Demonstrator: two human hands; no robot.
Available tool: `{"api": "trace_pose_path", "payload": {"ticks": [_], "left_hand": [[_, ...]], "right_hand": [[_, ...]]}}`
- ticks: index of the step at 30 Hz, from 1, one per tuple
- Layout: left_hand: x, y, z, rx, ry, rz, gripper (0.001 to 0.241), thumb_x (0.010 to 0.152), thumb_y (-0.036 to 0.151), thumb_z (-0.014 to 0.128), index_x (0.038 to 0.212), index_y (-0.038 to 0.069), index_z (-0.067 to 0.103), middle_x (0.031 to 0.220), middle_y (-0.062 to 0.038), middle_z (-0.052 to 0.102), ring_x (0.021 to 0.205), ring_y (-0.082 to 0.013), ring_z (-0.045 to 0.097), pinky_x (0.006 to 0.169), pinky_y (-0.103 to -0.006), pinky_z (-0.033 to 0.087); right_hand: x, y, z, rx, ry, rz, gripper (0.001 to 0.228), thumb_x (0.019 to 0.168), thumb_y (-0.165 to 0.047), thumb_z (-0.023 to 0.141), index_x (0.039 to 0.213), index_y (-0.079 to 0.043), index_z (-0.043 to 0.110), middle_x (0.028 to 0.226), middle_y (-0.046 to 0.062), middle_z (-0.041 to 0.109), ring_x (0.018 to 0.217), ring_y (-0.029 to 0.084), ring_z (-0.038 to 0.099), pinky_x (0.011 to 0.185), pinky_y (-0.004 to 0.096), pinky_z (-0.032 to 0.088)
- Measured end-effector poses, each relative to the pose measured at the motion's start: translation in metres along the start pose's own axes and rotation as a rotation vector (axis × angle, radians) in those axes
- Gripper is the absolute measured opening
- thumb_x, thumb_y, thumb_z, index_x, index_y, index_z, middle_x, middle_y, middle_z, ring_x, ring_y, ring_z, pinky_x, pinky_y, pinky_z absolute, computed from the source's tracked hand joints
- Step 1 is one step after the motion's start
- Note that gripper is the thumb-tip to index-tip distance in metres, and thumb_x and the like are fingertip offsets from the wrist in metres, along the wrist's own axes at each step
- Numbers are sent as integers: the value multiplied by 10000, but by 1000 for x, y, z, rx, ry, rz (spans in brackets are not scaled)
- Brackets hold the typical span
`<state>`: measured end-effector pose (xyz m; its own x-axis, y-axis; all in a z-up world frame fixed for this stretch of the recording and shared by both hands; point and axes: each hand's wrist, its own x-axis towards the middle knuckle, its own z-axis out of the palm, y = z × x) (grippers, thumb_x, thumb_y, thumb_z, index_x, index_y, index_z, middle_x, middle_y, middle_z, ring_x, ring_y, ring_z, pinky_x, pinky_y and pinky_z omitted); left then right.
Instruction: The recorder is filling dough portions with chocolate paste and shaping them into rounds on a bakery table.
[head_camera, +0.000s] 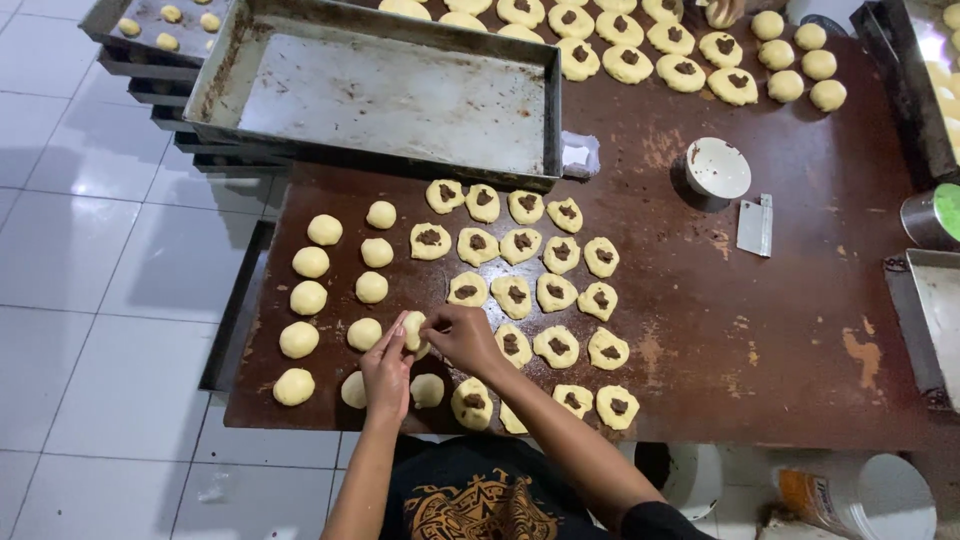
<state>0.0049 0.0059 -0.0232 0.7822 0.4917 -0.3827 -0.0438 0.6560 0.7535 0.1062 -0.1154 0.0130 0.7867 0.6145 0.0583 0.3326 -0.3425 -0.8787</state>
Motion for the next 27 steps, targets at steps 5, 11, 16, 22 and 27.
{"api": "trace_pose_path", "payload": {"ticks": [5, 11, 16, 22, 27], "left_hand": [[14, -11, 0, 210, -68, 167, 479, 1072, 212, 460, 1492, -18, 477, 1503, -134, 519, 1345, -200, 535, 1110, -323, 444], [15, 6, 21, 656, -103, 498, 500, 1100, 214, 402, 1551, 0, 401, 1554, -185, 484, 1346, -235, 535, 1084, -339, 450], [28, 29, 23, 854, 269, 54, 492, 1127, 144, 440, 1602, 113, 568, 1181, -369, 715, 991, -506, 573, 861, -563, 474], [62, 33, 19, 1118, -21, 286, 471, 1010, 81, 459, 1475, 46, 531, 1369, -210, 643, 1023, -308, 727, 837, -419, 568], [85, 12, 5, 1164, -102, 475, 483, 1008, 53, 461, 1486, 5, 517, 1432, -234, 600, 1315, -379, 595, 1073, -446, 501]], "right_hand": [[11, 34, 17, 255, -85, 78, 464, 864, -42, 807, 1275, -38, 592, 1201, 134, 685, 1057, 216, 707, 929, 353, 609], [41, 50, 39, 523, -13, 269, 677, 822, 15, 749, 1437, -47, 473, 1354, 191, 625, 1185, 315, 680, 983, 401, 595], [60, 40, 35, 124, 62, 161, 587, 833, -156, 834, 1349, -50, 575, 1287, 191, 685, 1207, 346, 688, 1008, 414, 543], [63, 54, 37, -104, 135, -172, 788, 704, -102, 833, 1423, 0, 526, 1256, 279, 574, 1170, 452, 559, 976, 454, 487], [70, 77, 50, -38, 89, -119, 547, 800, -102, 820, 1310, -57, 628, 1298, 222, 661, 1228, 404, 631, 1045, 437, 534]]}}
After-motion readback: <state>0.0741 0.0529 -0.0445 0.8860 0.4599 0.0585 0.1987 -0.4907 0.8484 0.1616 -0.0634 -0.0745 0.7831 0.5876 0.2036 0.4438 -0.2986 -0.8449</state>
